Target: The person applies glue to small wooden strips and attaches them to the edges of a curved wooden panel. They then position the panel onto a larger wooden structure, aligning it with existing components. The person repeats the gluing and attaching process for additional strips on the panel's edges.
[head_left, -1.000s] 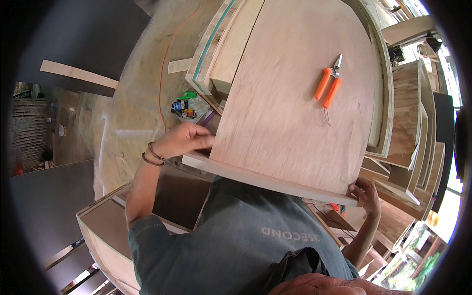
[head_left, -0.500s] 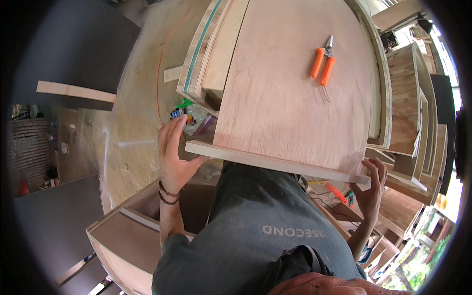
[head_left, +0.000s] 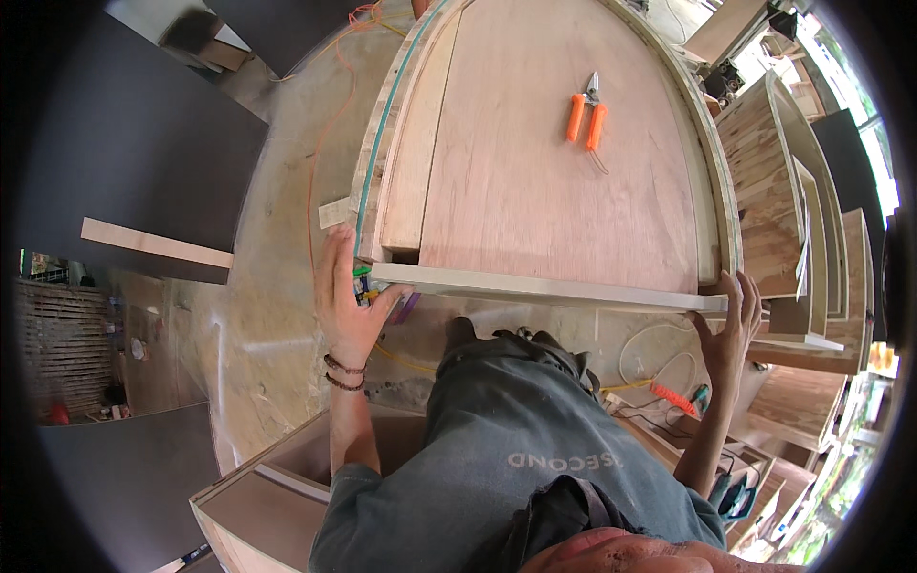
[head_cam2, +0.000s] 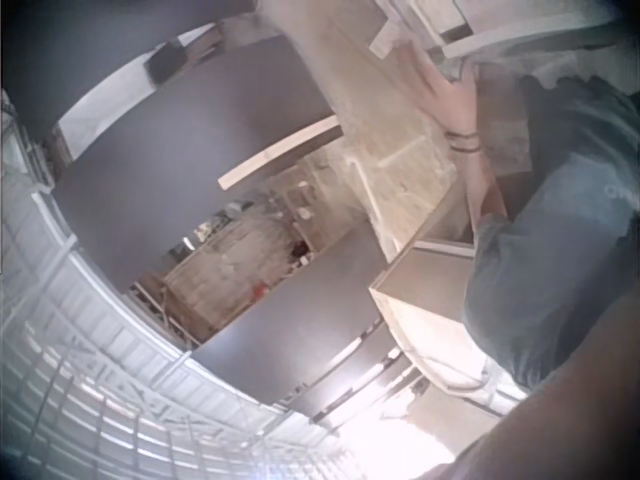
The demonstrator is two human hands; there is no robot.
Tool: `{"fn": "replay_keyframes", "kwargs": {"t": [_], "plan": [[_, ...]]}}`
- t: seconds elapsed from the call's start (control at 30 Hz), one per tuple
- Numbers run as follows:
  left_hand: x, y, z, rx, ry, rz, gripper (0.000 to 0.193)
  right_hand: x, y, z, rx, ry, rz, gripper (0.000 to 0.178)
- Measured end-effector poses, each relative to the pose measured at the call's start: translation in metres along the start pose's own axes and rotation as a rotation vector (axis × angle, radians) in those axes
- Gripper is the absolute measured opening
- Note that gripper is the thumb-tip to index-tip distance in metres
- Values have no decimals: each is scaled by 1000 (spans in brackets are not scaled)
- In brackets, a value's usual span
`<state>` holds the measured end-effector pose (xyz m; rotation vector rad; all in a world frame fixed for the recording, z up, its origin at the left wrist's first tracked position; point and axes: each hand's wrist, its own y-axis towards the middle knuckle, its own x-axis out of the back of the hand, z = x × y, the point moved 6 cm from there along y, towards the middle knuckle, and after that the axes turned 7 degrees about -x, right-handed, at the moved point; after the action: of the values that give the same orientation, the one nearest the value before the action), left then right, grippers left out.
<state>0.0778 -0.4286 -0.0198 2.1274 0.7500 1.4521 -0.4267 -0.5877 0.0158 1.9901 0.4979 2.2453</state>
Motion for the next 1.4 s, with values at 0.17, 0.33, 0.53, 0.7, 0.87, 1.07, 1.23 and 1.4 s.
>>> {"fn": "replay_keyframes", "kwargs": {"t": [0.17, 0.33, 0.53, 0.7, 0.87, 1.07, 1.23, 1.4], "plan": [[-6, 4, 3, 17, 8, 32, 90, -16, 7, 1, -20, 43, 45, 86], [-12, 1, 6, 44, -9, 5, 89, -21, 8, 3, -39, 9, -2, 85], [-23, 7, 2, 59, -33, -13, 82, -17, 11, 0, -80, 17, -39, 78], [-22, -3, 2, 48, -2, -25, 80, -18, 15, -2, -91, 44, -43, 86], [-23, 7, -2, 13, 6, 10, 80, -22, 11, -10, -120, 71, -74, 97], [-18, 28, -12, -81, 117, 224, 83, -27, 10, -23, -127, 212, -106, 101], [-41, 56, -59, -232, 116, 476, 83, -40, 10, -36, -91, 356, -184, 104], [-83, 69, -83, -189, 102, 731, 95, -45, 11, -41, -41, 405, -225, 103]]}}
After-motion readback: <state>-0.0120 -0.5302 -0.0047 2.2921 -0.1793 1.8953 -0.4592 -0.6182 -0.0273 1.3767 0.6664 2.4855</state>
